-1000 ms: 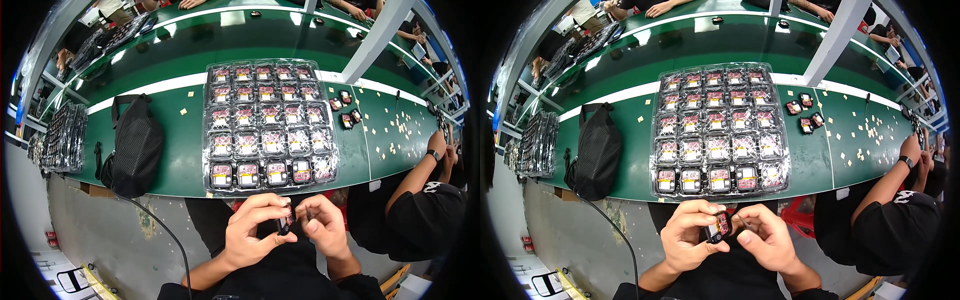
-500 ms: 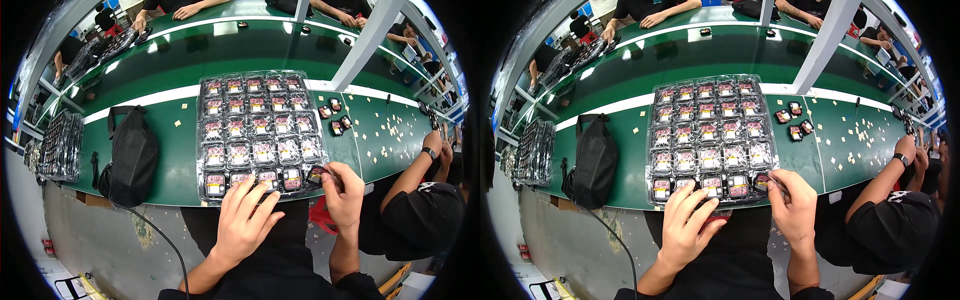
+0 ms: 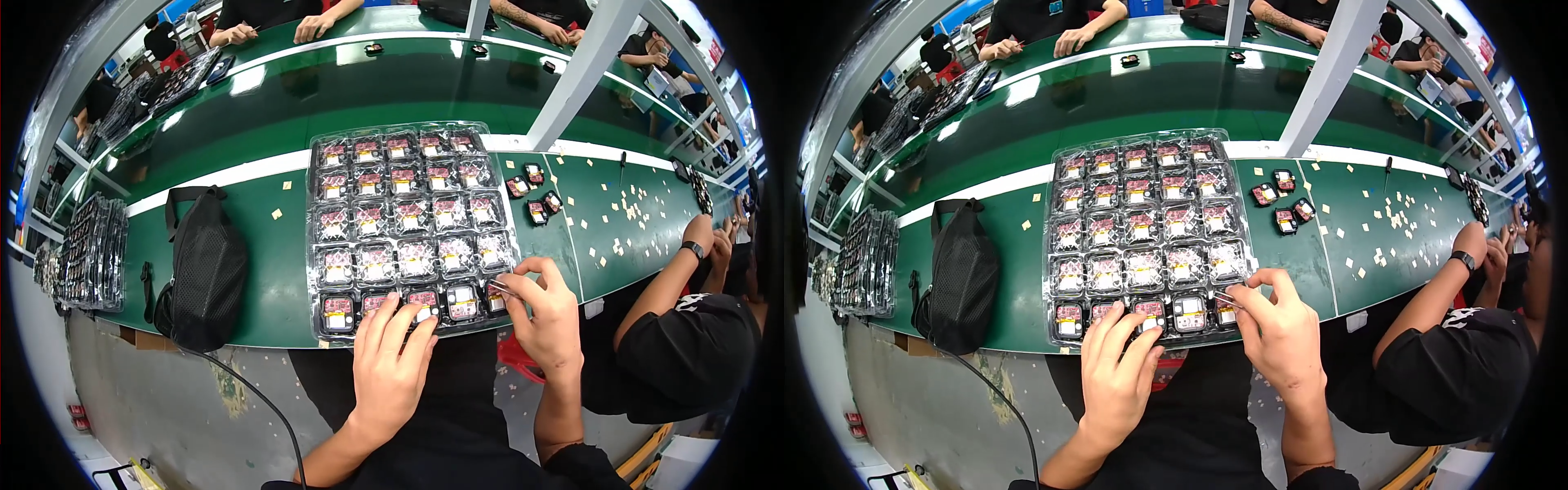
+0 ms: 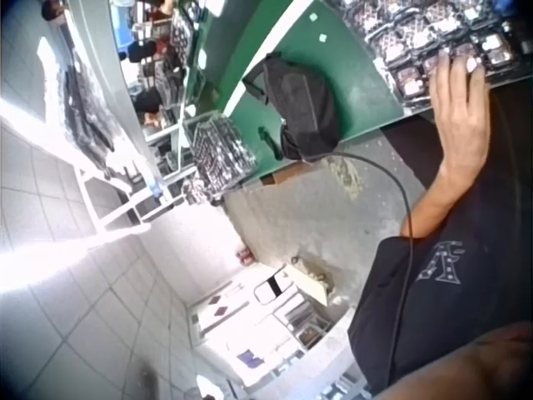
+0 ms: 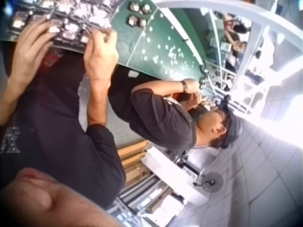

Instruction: Assembling and inspecting small electronic components on a factory production line.

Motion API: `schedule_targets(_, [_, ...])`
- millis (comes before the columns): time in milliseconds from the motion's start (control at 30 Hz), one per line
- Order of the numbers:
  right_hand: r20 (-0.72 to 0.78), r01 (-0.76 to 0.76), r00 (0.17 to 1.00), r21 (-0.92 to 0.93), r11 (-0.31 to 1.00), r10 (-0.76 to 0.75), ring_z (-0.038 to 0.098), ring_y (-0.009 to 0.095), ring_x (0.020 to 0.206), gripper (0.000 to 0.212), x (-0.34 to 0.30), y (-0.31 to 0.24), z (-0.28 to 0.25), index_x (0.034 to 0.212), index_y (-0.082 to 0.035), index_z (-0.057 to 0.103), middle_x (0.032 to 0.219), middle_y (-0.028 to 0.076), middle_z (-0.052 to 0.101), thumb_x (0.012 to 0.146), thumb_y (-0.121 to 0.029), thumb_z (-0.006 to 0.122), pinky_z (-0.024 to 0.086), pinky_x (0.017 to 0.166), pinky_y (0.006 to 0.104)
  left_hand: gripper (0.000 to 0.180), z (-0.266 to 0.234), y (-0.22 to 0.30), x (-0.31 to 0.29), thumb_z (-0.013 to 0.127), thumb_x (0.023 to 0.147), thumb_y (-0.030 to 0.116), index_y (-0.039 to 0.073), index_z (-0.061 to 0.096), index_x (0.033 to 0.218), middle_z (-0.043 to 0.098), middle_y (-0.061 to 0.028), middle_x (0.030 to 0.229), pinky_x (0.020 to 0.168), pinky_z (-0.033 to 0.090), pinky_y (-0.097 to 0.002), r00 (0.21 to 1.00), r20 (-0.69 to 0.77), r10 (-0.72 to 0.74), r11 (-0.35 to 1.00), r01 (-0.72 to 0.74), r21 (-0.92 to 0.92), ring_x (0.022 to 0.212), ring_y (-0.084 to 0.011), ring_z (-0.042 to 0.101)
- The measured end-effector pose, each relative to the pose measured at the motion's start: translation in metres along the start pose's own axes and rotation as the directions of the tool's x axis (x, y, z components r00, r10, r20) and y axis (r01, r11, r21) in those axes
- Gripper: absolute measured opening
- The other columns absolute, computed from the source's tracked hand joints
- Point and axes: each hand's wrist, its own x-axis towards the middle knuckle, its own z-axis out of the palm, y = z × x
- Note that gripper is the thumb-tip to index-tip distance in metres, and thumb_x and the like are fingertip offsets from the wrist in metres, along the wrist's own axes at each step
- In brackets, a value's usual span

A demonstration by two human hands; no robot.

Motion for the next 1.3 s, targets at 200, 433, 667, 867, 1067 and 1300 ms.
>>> schedule_targets(200, [-0.011,0.024,1.0,0.08,0.997,-0.023,0.058,0.02,0.059,0.024,0.003,0.002,-0.002,0.105,-0.008,0.074,0.104,0.008,0.063,0.083,0.0,0.072,0.05,0.056,0.0344,0.024,0.003,0.003,0.001,0.078,0.084,0.008,0.007,0.074,0.107,0.066,-0.0104,0.12,0.104,0.044,-0.0493,0.999,-0.04,-0.032,0.999,0.032,-0.001,0.126,-0.0353,0.058])
schedule_targets(433, [-0.196,-0.338,0.929,-0.097,0.936,0.315,0.07,0.036,0.083,0.033,0.033,0.067,0.022,0.126,-0.006,0.067,0.114,0.018,0.061,0.095,-0.015,0.068,0.055,0.074,0.0451,0.031,0.0,0.005,0.001,0.082,0.08,0.011,0.006,0.074,0.109,0.065,-0.012,0.124,0.108,0.039,-0.051,0.999,-0.015,-0.041,0.998,0.04,-0.053,0.13,-0.0367,0.055])
schedule_targets(667, [-0.168,-0.409,0.909,-0.193,0.892,0.381,0.068,0.041,0.091,0.029,0.031,0.078,0.03,0.112,-0.006,0.065,0.12,0.017,0.06,0.091,-0.024,0.074,0.054,0.076,0.0504,0.033,-0.006,0.005,0.001,0.081,0.082,0.017,0.007,0.073,0.113,0.064,-0.013,0.125,0.108,0.04,-0.0538,1.0,0.019,-0.019,0.998,0.02,-0.065,0.129,-0.038,0.054])
schedule_targets(867, [-0.293,-0.292,0.917,-0.028,0.956,0.271,0.066,0.027,0.068,0.026,0.015,0.081,0.025,0.105,-0.003,0.062,0.111,0.014,0.067,0.084,-0.005,0.076,0.051,0.061,0.0388,0.031,-0.012,0.008,-0.002,0.082,0.079,0.014,0.01,0.075,0.109,0.063,-0.0139,0.125,0.109,0.039,-0.0577,0.993,-0.11,0.035,0.991,-0.049,-0.125,0.129,-0.0418,0.053])
schedule_targets(1067, [-0.133,0.162,0.986,0.627,0.762,-0.1,0.051,0.003,0.055,0.047,-0.009,0.015,-0.02,0.115,-0.004,0.057,0.126,0.018,0.07,0.077,0.005,0.083,0.042,0.051,0.0196,0.036,-0.028,0.016,-0.008,0.068,0.101,0.017,-0.007,0.062,0.127,0.06,-0.0206,0.126,0.086,0.057,-0.0322,0.955,0.237,-0.179,0.19,0.27,-0.944,0.105,-0.023,0.068])
schedule_targets(1300, [0.189,0.337,0.802,0.64,0.691,-0.567,0.075,0.022,0.096,0.043,-0.014,-0.038,-0.023,0.129,-0.007,0.061,0.134,0.006,0.068,0.087,-0.003,0.067,0.061,0.068,0.0297,0.056,-0.006,-0.03,-0.034,0.057,0.106,0.039,-0.008,0.053,0.136,0.059,-0.0235,0.129,0.093,0.056,-0.0396,0.719,0.665,0.203,-0.369,0.685,-0.629,0.118,-0.0316,0.064])
